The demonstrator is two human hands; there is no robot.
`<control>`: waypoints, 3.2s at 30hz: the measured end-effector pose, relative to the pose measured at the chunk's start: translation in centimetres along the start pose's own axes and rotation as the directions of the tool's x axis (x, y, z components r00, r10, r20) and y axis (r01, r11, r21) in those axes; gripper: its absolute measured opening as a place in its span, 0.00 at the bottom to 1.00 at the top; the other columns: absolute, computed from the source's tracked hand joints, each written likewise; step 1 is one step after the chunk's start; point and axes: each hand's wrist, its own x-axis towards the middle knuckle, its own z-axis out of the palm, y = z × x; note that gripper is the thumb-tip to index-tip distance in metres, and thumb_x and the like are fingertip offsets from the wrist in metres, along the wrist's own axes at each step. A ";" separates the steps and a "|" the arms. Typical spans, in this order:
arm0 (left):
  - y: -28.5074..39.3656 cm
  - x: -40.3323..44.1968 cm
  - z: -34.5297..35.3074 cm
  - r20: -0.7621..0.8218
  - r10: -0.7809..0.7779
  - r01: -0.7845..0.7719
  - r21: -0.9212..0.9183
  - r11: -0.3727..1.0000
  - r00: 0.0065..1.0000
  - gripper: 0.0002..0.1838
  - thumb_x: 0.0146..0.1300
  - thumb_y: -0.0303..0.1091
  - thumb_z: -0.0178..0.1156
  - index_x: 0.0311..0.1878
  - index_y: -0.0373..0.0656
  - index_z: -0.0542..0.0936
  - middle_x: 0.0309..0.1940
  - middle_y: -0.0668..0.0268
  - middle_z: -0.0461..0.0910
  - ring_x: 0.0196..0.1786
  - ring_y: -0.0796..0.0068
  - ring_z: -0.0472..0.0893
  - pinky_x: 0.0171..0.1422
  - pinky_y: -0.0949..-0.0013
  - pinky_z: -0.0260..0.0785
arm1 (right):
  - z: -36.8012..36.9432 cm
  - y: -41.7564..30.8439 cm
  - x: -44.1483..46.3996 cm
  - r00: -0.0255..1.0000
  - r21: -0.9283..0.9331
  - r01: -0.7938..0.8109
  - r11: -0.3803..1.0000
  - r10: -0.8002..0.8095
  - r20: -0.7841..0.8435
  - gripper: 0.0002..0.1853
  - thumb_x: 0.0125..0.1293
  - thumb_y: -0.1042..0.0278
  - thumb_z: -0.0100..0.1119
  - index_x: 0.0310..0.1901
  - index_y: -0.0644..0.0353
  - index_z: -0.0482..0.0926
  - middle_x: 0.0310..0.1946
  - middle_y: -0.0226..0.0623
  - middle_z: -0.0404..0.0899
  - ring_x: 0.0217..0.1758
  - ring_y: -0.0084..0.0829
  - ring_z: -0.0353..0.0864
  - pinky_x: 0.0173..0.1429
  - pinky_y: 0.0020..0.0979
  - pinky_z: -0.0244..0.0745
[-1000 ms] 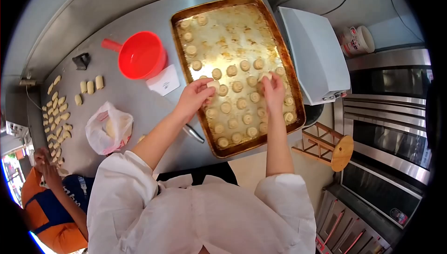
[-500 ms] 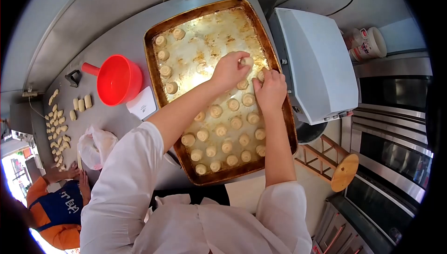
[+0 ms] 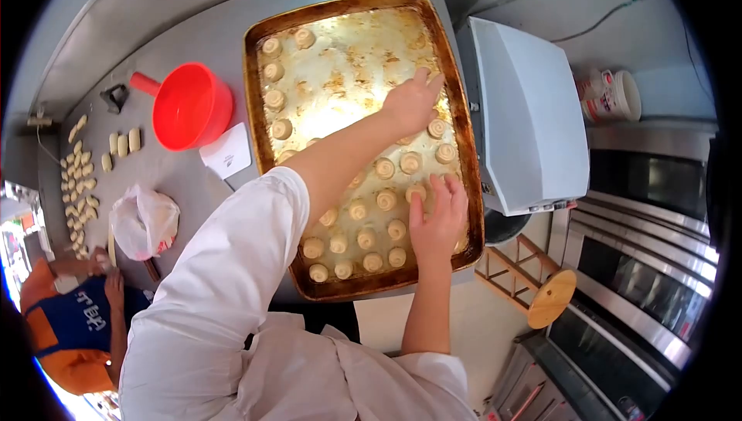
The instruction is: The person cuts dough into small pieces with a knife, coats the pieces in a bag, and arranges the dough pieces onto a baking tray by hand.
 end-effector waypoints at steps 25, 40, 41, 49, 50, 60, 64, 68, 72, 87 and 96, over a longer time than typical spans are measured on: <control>-19.7 -60.9 -9.4 -0.441 -0.594 0.548 -0.242 0.801 0.673 0.33 0.53 0.32 0.72 0.64 0.43 0.74 0.60 0.57 0.77 0.61 0.53 0.77 0.65 0.56 0.72 | 17.2 -31.7 -15.4 0.545 0.470 0.378 0.798 -0.602 0.583 0.25 0.59 0.72 0.64 0.60 0.59 0.75 0.59 0.44 0.76 0.61 0.47 0.76 0.64 0.41 0.74; -25.5 -59.9 -8.1 -0.534 -0.326 0.229 -0.241 0.943 0.780 0.18 0.47 0.28 0.73 0.43 0.45 0.81 0.38 0.62 0.76 0.44 0.56 0.79 0.48 0.58 0.75 | 22.2 -36.6 -19.0 0.501 0.270 0.450 0.851 -0.491 0.713 0.16 0.51 0.75 0.68 0.44 0.61 0.81 0.43 0.46 0.79 0.47 0.50 0.81 0.51 0.45 0.79; -25.6 -60.2 -8.1 -0.567 -0.273 0.172 -0.226 0.959 0.777 0.17 0.46 0.27 0.72 0.42 0.45 0.81 0.37 0.62 0.77 0.43 0.56 0.79 0.47 0.59 0.75 | 21.5 -36.8 -19.6 0.532 0.266 0.454 0.851 -0.498 0.685 0.16 0.52 0.74 0.67 0.44 0.61 0.81 0.42 0.46 0.79 0.46 0.50 0.81 0.51 0.45 0.79; -21.1 -63.7 -14.3 -0.517 -0.389 0.027 -0.575 0.817 0.762 0.25 0.52 0.24 0.72 0.55 0.46 0.82 0.52 0.62 0.79 0.53 0.62 0.81 0.53 0.63 0.78 | 13.0 -41.0 -19.7 0.672 0.411 0.367 0.834 -0.544 0.503 0.22 0.55 0.74 0.70 0.53 0.63 0.81 0.47 0.43 0.82 0.51 0.42 0.83 0.52 0.41 0.82; -20.8 -64.1 -14.5 -0.453 -0.472 0.006 -0.717 0.697 0.757 0.27 0.56 0.25 0.71 0.61 0.46 0.80 0.57 0.62 0.79 0.57 0.65 0.81 0.56 0.65 0.79 | 12.9 -41.2 -19.6 0.660 0.486 0.092 0.869 -0.419 0.624 0.22 0.57 0.74 0.70 0.55 0.63 0.81 0.49 0.43 0.82 0.51 0.39 0.84 0.52 0.38 0.83; -23.3 -66.8 -15.4 -0.182 -0.650 -0.159 -0.983 0.094 0.738 0.27 0.62 0.22 0.68 0.65 0.39 0.74 0.54 0.65 0.79 0.53 0.78 0.80 0.52 0.73 0.77 | 15.9 -45.5 -18.9 0.561 0.608 -0.255 0.752 -0.397 0.726 0.19 0.62 0.75 0.69 0.55 0.65 0.80 0.46 0.38 0.85 0.43 0.26 0.86 0.47 0.27 0.82; -24.6 -68.9 -16.4 -0.157 -0.839 -0.129 -0.986 0.105 0.521 0.22 0.64 0.23 0.65 0.62 0.40 0.76 0.49 0.68 0.80 0.47 0.81 0.79 0.46 0.75 0.75 | 18.6 -45.0 -17.7 0.614 0.625 -0.354 0.696 -0.332 0.717 0.19 0.63 0.74 0.68 0.56 0.65 0.80 0.45 0.37 0.85 0.42 0.24 0.85 0.47 0.26 0.81; -26.3 -71.0 -17.4 -0.110 -0.907 -0.124 -0.990 0.065 0.407 0.24 0.65 0.24 0.63 0.65 0.42 0.76 0.48 0.69 0.79 0.43 0.82 0.79 0.42 0.76 0.73 | 18.9 -44.1 -9.7 0.849 0.516 -0.044 0.856 -0.241 0.471 0.21 0.64 0.73 0.67 0.60 0.61 0.80 0.50 0.37 0.80 0.49 0.26 0.81 0.49 0.27 0.80; -26.4 -70.2 -18.8 -0.022 -0.871 -0.130 -0.990 -0.048 0.490 0.26 0.66 0.22 0.61 0.68 0.43 0.75 0.50 0.68 0.79 0.47 0.81 0.78 0.43 0.75 0.73 | 21.0 -40.7 1.7 0.935 0.343 0.236 0.909 -0.309 0.175 0.20 0.64 0.71 0.66 0.57 0.62 0.81 0.54 0.46 0.80 0.54 0.40 0.82 0.56 0.37 0.79; -23.5 -62.9 -21.3 0.360 -0.674 -0.056 -0.858 -0.511 0.645 0.23 0.76 0.34 0.53 0.72 0.46 0.68 0.55 0.67 0.78 0.53 0.72 0.80 0.49 0.68 0.75 | 26.9 -36.9 11.9 0.824 0.043 0.526 0.849 -0.522 0.223 0.16 0.63 0.65 0.65 0.50 0.63 0.83 0.45 0.49 0.84 0.51 0.50 0.83 0.57 0.43 0.78; -23.1 -60.1 -22.5 0.191 -0.615 -0.144 -0.880 -0.452 0.765 0.23 0.78 0.36 0.51 0.71 0.38 0.68 0.57 0.65 0.76 0.55 0.72 0.79 0.57 0.65 0.74 | 20.4 -39.7 3.8 0.867 0.552 -0.045 0.832 -0.242 0.435 0.17 0.65 0.69 0.66 0.55 0.62 0.82 0.47 0.40 0.86 0.48 0.29 0.84 0.54 0.29 0.79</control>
